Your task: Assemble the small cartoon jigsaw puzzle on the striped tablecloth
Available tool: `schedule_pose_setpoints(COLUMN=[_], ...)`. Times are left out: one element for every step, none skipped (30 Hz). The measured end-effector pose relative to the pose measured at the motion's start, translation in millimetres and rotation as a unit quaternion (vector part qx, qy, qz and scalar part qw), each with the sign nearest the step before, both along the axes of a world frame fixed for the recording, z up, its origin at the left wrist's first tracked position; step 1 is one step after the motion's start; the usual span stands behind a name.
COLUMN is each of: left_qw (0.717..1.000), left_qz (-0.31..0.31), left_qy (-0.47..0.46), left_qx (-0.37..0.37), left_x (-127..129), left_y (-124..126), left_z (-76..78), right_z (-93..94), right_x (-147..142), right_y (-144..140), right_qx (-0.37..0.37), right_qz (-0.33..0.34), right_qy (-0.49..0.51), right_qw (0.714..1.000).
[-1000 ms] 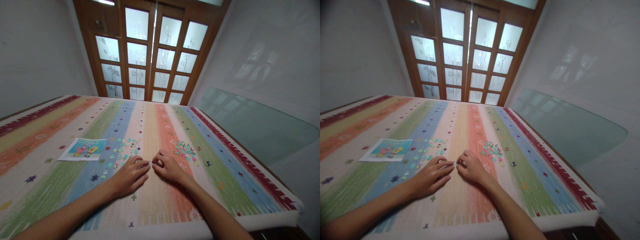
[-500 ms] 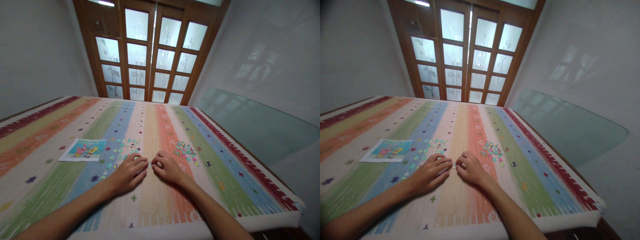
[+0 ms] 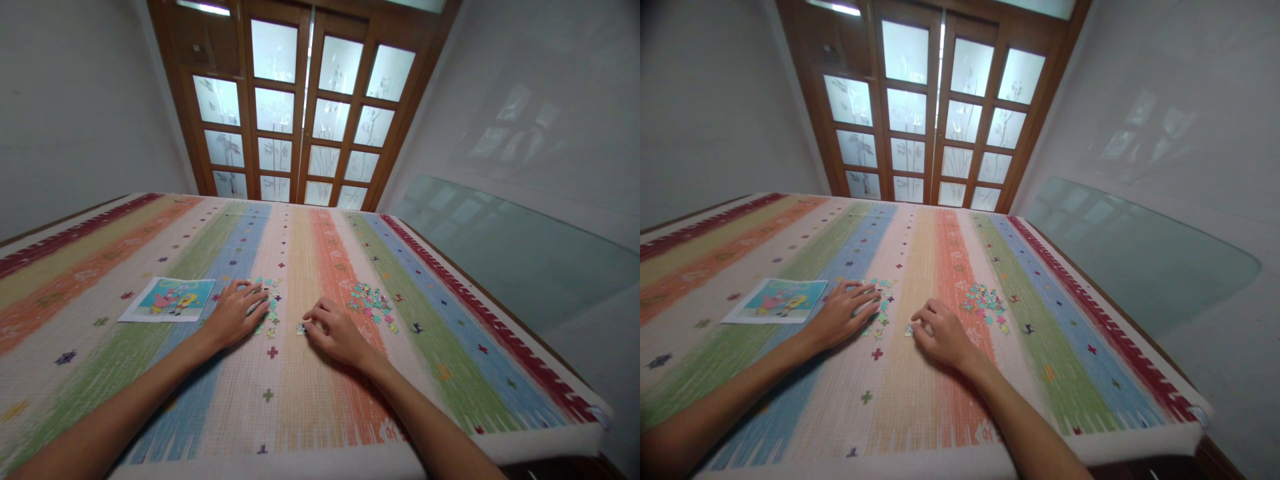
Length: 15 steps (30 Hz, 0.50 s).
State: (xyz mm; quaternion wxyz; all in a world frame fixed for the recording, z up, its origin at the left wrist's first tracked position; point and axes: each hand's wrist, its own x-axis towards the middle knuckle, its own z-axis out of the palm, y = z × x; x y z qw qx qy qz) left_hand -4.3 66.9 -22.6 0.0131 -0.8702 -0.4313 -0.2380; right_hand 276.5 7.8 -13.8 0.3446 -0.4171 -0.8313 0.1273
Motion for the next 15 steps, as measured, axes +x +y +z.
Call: schedule_pose_setpoints(left_qw=[1.0, 1.0, 1.0, 1.0, 1.0, 1.0, 1.0, 1.0, 1.0, 1.0, 1.0, 1.0, 1.0, 1.0, 1.0], left_qz=[0.001, 0.0, -0.001, -0.002, -0.003, -0.004, -0.004, -0.004, -0.003, -0.003, -0.004, -0.006, -0.008, -0.01, -0.012], left_qy=[0.0, -0.002, -0.004, -0.006, -0.009, -0.01, -0.011, -0.012, -0.011, -0.011, -0.01, -0.01, -0.011, -0.013, -0.016], left_qx=[-0.003, -0.005, -0.006, -0.006, -0.006, -0.005, -0.004, -0.004, -0.004, -0.005, -0.006, -0.008, -0.011, -0.014, -0.016], left_x=[0.8, 1.7, 2.6, 3.4, 4.1, 4.5, 4.8, 4.8, 4.8, 4.7, 4.6, 4.6, 4.7, 4.9, 5.3], left_y=[0.2, 0.3, 0.3, 0.4, 0.5, 0.6, 0.8, 1.1, 1.3, 1.5, 1.6, 1.6, 1.5, 1.2, 0.8], left_z=[-0.9, -1.7, -2.4, -2.9, -3.4, -3.7, -3.8, -3.9, -3.9, -3.7, -3.4, -3.1, -2.6, -2.0, -1.4], right_z=[-0.3, -0.4, -0.5, -0.4, -0.4, -0.3, -0.3, -0.3, -0.3, -0.3, -0.3, -0.4, -0.4, -0.6, -0.8], right_x=[-0.1, -0.2, -0.2, -0.3, -0.3, -0.4, -0.5, -0.5, -0.6, -0.7, -0.8, -0.9, -1.0, -1.1, -1.2], right_y=[0.0, 0.0, 0.0, 0.0, -0.1, -0.2, -0.2, -0.3, -0.3, -0.3, -0.2, -0.1, 0.0, 0.1, 0.1], right_qx=[0.0, 0.001, 0.004, 0.007, 0.01, 0.014, 0.018, 0.022, 0.025, 0.027, 0.028, 0.028, 0.028, 0.029, 0.029], right_qz=[0.0, 0.0, 0.0, 0.0, 0.0, 0.0, -0.002, -0.003, -0.004, -0.006, -0.007, -0.008, -0.008, -0.007, -0.005], right_qy=[0.0, 0.0, 0.0, 0.0, -0.001, 0.0, 0.002, 0.004, 0.007, 0.009, 0.012, 0.014, 0.016, 0.018, 0.02], right_qw=[1.0, 1.0, 1.0, 1.0, 1.0, 1.0, 1.0, 1.0, 1.0, 1.0, 1.0, 0.999, 0.999, 0.999, 0.999])
